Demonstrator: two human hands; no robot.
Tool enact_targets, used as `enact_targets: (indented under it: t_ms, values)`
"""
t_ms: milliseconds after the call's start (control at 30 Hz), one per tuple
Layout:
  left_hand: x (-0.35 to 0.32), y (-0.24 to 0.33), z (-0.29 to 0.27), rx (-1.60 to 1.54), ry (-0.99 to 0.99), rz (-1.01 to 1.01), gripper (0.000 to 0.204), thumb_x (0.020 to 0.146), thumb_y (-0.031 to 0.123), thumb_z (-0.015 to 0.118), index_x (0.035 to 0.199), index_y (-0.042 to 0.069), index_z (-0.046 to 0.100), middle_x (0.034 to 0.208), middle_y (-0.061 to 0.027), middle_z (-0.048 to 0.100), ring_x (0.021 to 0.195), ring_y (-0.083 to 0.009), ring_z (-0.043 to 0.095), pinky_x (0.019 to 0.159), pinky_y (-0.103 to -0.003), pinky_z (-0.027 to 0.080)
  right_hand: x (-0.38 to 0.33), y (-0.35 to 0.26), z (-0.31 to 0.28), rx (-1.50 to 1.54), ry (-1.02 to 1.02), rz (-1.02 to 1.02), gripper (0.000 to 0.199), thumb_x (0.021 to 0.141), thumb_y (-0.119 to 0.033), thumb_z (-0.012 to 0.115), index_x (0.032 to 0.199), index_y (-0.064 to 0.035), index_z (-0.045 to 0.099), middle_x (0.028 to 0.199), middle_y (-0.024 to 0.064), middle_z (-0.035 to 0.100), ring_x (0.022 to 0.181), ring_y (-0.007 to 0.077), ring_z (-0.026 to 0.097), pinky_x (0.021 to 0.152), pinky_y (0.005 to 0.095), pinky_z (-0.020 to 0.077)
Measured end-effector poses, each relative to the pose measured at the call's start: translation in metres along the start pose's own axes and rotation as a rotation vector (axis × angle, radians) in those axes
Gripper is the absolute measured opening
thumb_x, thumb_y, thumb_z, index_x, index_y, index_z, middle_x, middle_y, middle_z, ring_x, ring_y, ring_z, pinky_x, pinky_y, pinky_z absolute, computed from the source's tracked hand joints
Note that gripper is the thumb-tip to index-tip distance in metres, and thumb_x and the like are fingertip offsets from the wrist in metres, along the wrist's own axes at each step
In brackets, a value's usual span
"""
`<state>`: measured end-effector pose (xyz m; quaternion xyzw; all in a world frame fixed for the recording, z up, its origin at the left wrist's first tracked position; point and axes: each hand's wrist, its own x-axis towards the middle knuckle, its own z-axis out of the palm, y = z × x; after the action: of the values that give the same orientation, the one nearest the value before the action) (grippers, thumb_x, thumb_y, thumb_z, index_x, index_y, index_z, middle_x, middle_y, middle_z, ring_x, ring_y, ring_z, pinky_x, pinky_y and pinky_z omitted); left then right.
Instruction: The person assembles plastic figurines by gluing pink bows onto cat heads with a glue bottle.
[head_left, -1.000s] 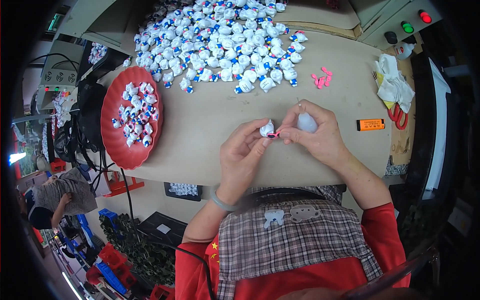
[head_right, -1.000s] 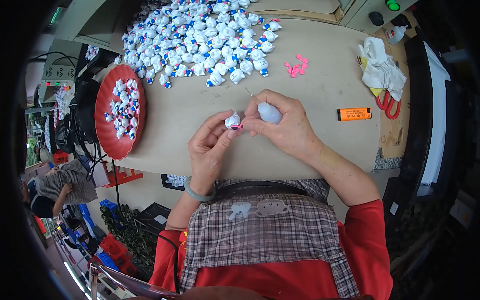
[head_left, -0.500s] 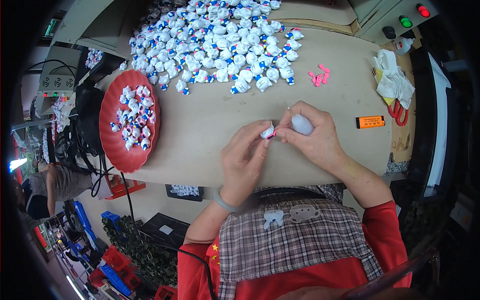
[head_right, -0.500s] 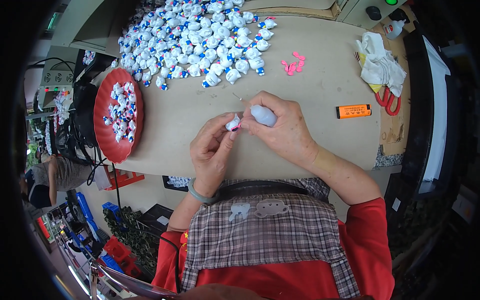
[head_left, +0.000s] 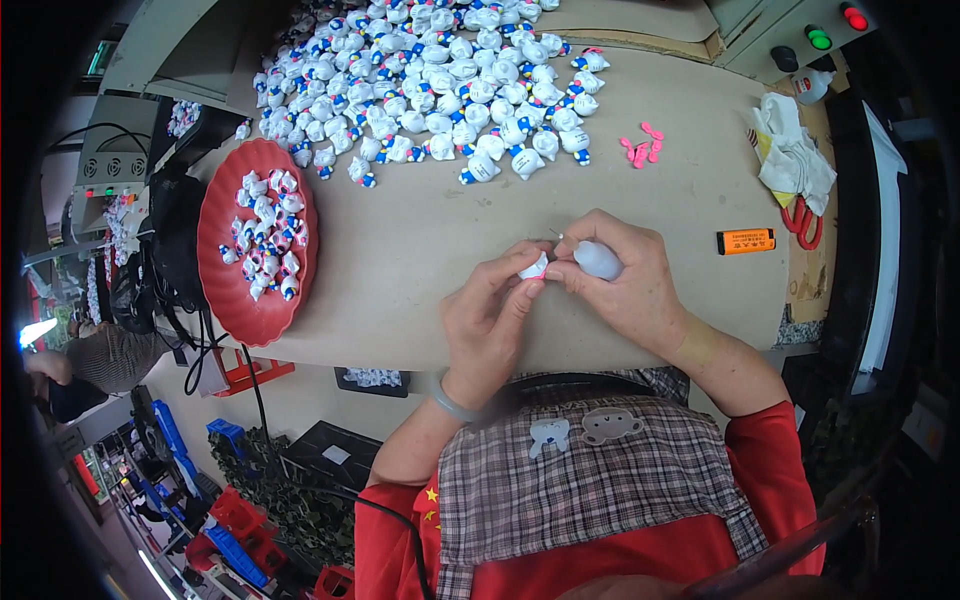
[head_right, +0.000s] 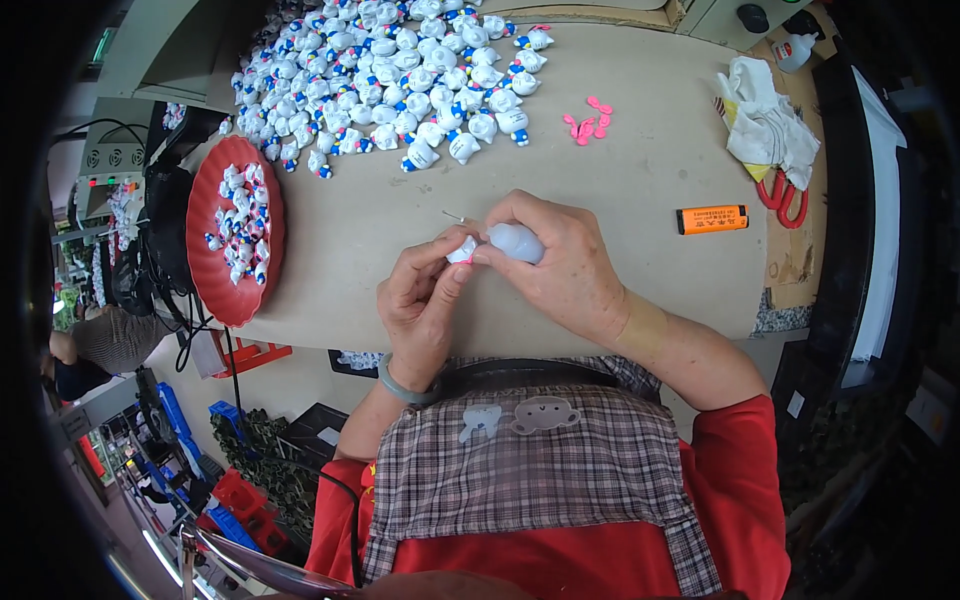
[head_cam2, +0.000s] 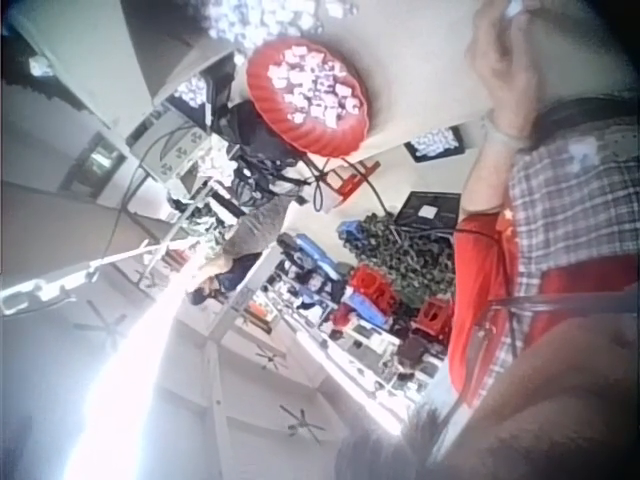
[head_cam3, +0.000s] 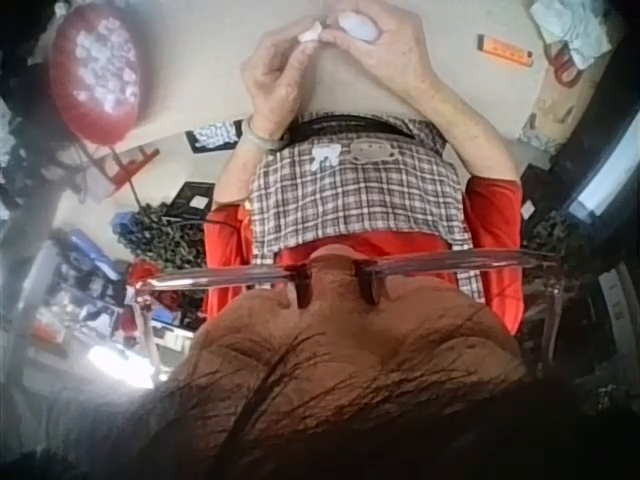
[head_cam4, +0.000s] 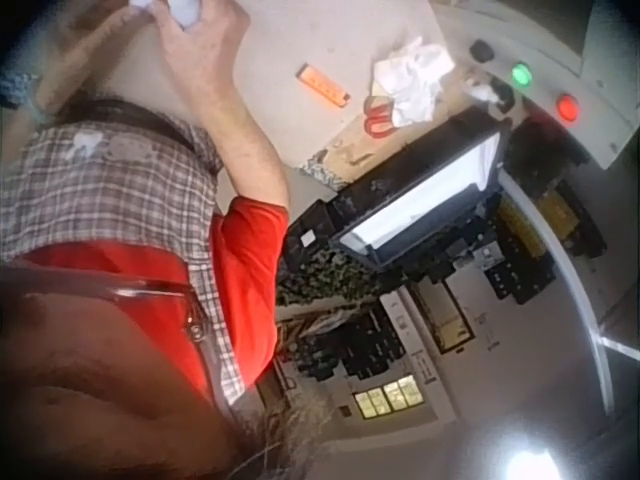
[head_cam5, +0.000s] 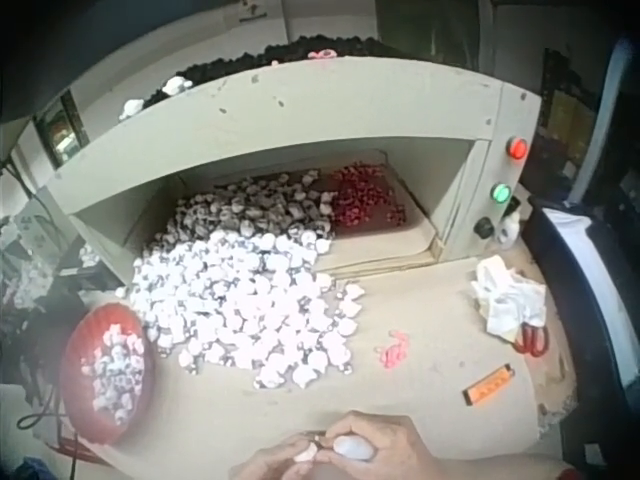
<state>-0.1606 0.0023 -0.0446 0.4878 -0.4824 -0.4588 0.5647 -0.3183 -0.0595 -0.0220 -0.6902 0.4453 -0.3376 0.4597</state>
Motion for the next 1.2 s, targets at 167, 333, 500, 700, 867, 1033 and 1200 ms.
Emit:
enact_targets:
  t_ms: [167,333,500,700,867,1033,1200]
  values:
    - [0.000,-0.003,-0.001,0.118,0.004,0.057,0.020,0.086,-0.001,0.060,0.106,-0.004,0.059,0.109,-0.0188,0.064,0.099,-0.0211,0.062,0.085,-0.030,0.051,-0.002,0.006,0.006,0.097,-0.005,0.067,0.022,0.076,-0.014,0.074,0.087,-0.0036,0.057,0.076,0.0115,0.064,0.070,0.0268,0.065,0.063,0.0330,0.0497]
    - [-0.002,-0.003,-0.002,0.097,-0.001,0.051,0.020,0.087,-0.002,0.060,0.106,-0.004,0.059,0.110,-0.0189,0.063,0.100,-0.0219,0.062,0.086,-0.031,0.050,0.001,0.005,0.004,0.191,-0.057,0.154,0.024,0.075,-0.013,0.074,0.089,-0.0037,0.057,0.077,0.0094,0.066,0.071,0.0223,0.065,0.064,0.0318,0.0499]
    - [0.000,0.001,-0.007,-0.179,-0.055,-0.099,0.022,0.088,-0.003,0.057,0.110,-0.004,0.056,0.112,-0.0189,0.061,0.104,-0.0243,0.060,0.090,-0.034,0.050,0.003,0.006,0.001,0.223,-0.079,0.155,0.025,0.074,-0.011,0.075,0.090,-0.0036,0.057,0.078,0.0064,0.064,0.072,0.0154,0.062,0.067,0.0296,0.0494]
    - [0.003,0.008,-0.014,-0.463,-0.124,-0.254,0.029,0.090,0.003,0.057,0.118,-0.004,0.052,0.111,-0.0217,0.060,0.097,-0.0253,0.063,0.083,-0.033,0.054,0.005,0.004,-0.007,0.452,-0.163,0.193,0.021,0.078,-0.011,0.073,0.091,-0.0040,0.058,0.079,0.0031,0.063,0.067,0.0074,0.057,0.059,0.0239,0.0463]
    - [0.003,0.009,-0.017,-0.719,-0.123,-0.400,0.037,0.093,0.010,0.055,0.127,-0.002,0.047,0.113,-0.0215,0.059,0.093,-0.0252,0.064,0.081,-0.032,0.054,0.006,0.000,-0.012,0.633,-0.198,0.298,0.014,0.083,-0.010,0.069,0.091,-0.0035,0.059,0.078,0.0004,0.060,0.060,0.0037,0.052,0.051,0.0193,0.0409]
    - [0.004,0.018,-0.014,-0.747,-0.084,-0.459,0.038,0.094,0.015,0.053,0.128,0.000,0.047,0.115,-0.0199,0.059,0.094,-0.0222,0.062,0.081,-0.030,0.052,0.007,0.002,-0.015,0.567,-0.171,0.264,0.011,0.086,-0.011,0.066,0.089,-0.0033,0.059,0.074,-0.0011,0.056,0.059,0.0047,0.050,0.051,0.0197,0.0406]
    - [0.006,0.007,-0.028,-0.880,-0.130,-0.417,0.028,0.091,0.013,0.059,0.113,-0.002,0.053,0.106,-0.0149,0.060,0.096,-0.0167,0.059,0.087,-0.026,0.050,0.009,0.001,-0.016,0.530,-0.194,0.279,0.010,0.085,-0.010,0.065,0.088,-0.0035,0.058,0.073,-0.0015,0.055,0.058,0.0050,0.050,0.051,0.0199,0.0399]
